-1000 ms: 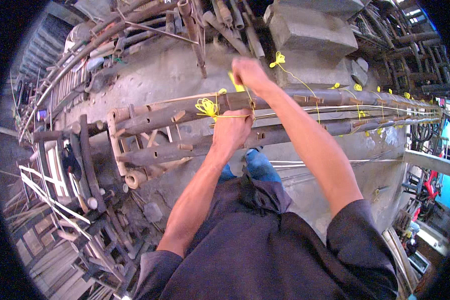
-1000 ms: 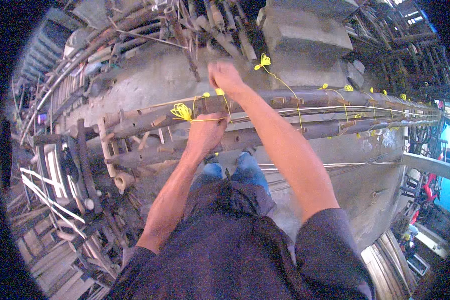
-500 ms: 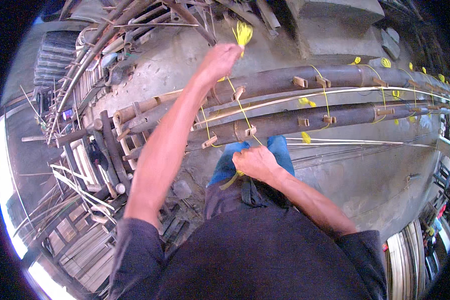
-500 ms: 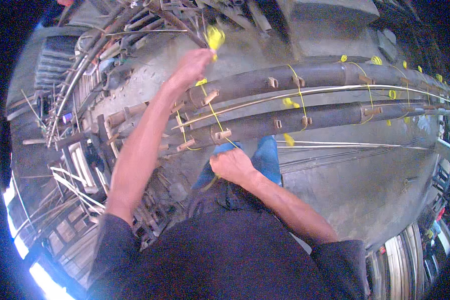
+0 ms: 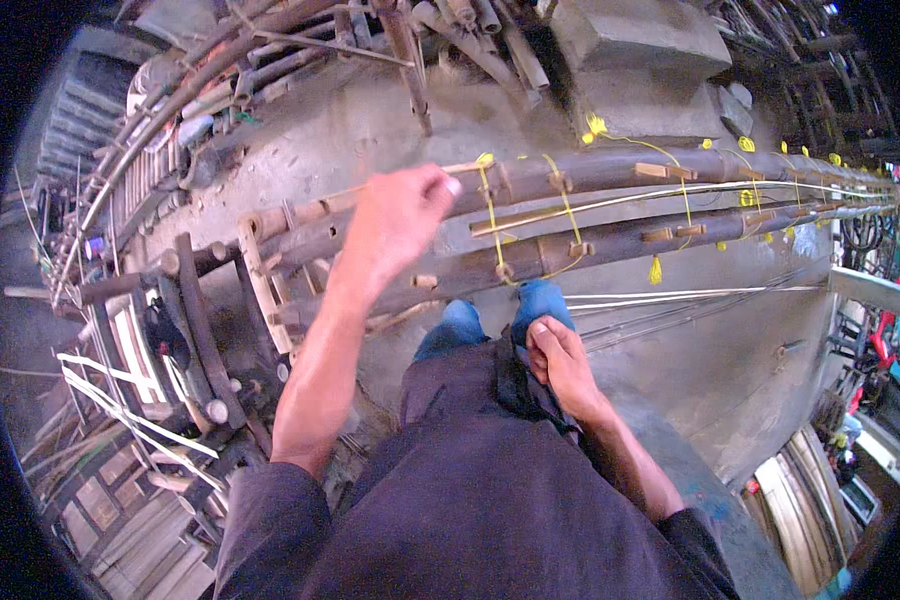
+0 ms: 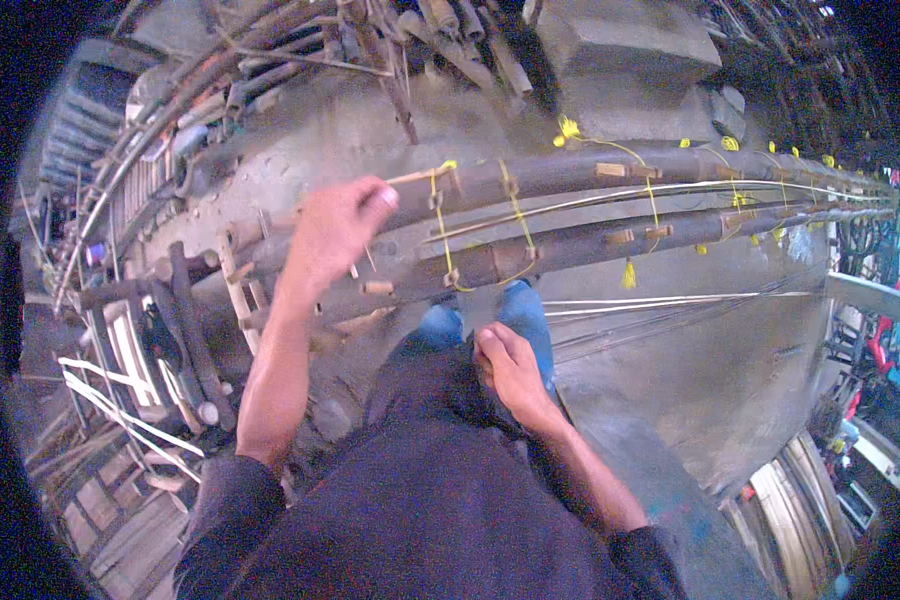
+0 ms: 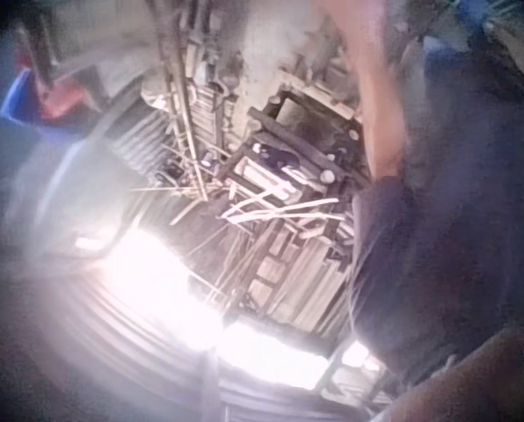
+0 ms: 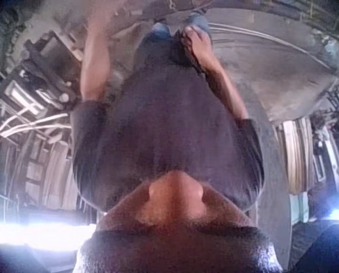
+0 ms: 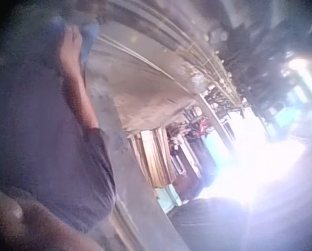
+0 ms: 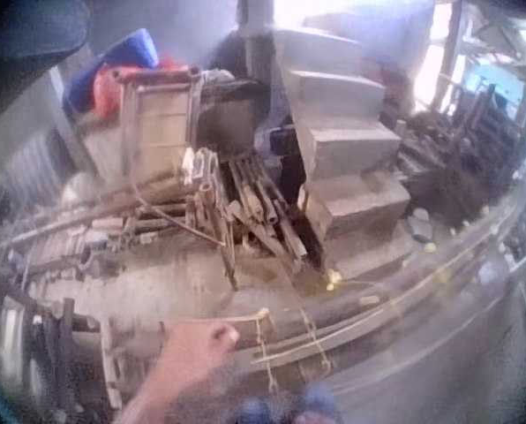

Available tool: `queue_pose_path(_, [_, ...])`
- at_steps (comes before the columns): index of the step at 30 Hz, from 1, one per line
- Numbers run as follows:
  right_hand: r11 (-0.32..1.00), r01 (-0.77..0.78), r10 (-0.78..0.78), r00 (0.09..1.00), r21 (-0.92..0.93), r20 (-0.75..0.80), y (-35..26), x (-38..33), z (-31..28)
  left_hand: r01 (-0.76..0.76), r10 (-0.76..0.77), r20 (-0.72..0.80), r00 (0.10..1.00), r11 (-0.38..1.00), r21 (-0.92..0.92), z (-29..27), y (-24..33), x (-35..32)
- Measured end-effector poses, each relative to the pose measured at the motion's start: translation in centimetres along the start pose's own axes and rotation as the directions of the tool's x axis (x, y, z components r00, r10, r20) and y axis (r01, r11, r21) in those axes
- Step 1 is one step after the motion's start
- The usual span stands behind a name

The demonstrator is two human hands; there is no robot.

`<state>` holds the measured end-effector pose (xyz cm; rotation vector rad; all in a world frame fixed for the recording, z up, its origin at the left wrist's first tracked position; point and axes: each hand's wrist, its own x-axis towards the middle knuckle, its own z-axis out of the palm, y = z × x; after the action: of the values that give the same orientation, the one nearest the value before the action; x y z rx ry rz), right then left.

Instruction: The person repeatedly ties yellow rope around thin wooden sticks that are laid across a horizontal wooden rack. They loop the rope around the sticks and pull it tight, moving along the rack to secure multiple sticks in sequence.

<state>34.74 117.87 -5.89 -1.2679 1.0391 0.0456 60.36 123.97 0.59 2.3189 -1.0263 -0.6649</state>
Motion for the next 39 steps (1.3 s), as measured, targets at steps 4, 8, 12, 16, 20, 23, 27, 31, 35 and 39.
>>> queue_pose_path(4, [0.97, 0.13, -0.132, 0.991, -0.205, 0.004, 4.8, 5.5, 2.6, -0.19, 0.179, 0.133, 0.975, 0.979, 0.078, 5.8, -1.0, -2.3])
queue_pose_path(8, [0.815, 0.47, -0.118, 0.707, -0.339, 0.697, 3.3, 0.2, 0.8, -0.11, 0.105, 0.15, 0.983, 0.993, 0.031, 7.2, -1.5, -2.7])
queue_pose_path(12, [0.901, 0.298, -0.258, 0.952, -0.317, 0.163, 1.5, 0.7, 2.2, -0.161, 0.16, -0.016, 0.987, 0.979, -0.123, 7.4, -2.0, -2.8])
queue_pose_path(16, [0.742, 0.274, 0.111, 0.85, -0.612, 0.515, -2.8, 0.6, -0.5, -0.131, 0.134, 0.016, 0.991, 0.982, -0.137, 7.1, -2.2, -2.3])
queue_pose_path(20, [0.464, 0.516, -0.093, 0.837, -0.72, 0.54, -6.6, -5.4, -4.6, -0.169, 0.164, -0.047, 0.985, 0.973, -0.155, 7.7, -2.6, -2.5])
queue_pose_path(23, [0.569, 0.556, -0.177, 0.802, -0.605, 0.571, -8.4, -6.6, -5.6, -0.166, 0.163, -0.035, 0.986, 0.979, -0.115, 7.7, -2.2, -2.4])
queue_pose_path(27, [0.669, 0.518, -0.232, 0.827, -0.533, 0.512, -7.0, -5.6, -6.1, -0.18, 0.176, -0.043, 0.983, 0.976, -0.123, 7.7, -2.1, -2.3])
queue_pose_path(31, [0.684, 0.483, -0.214, 0.85, -0.547, 0.482, -7.3, -5.4, -6.4, -0.162, 0.16, -0.022, 0.987, 0.981, -0.111, 7.7, -2.2, -2.4])
queue_pose_path(35, [0.67, 0.454, -0.259, 0.884, -0.587, 0.389, -6.9, -4.0, -6.1, -0.179, 0.177, -0.029, 0.984, 0.978, -0.104, 7.6, -2.3, -2.5])
queue_pose_path(39, [0.472, 0.42, -0.33, 0.9, -0.775, 0.286, -5.3, -1.5, -5.8, -0.211, 0.208, -0.043, 0.977, 0.971, -0.113, 7.5, -2.2, -2.2])
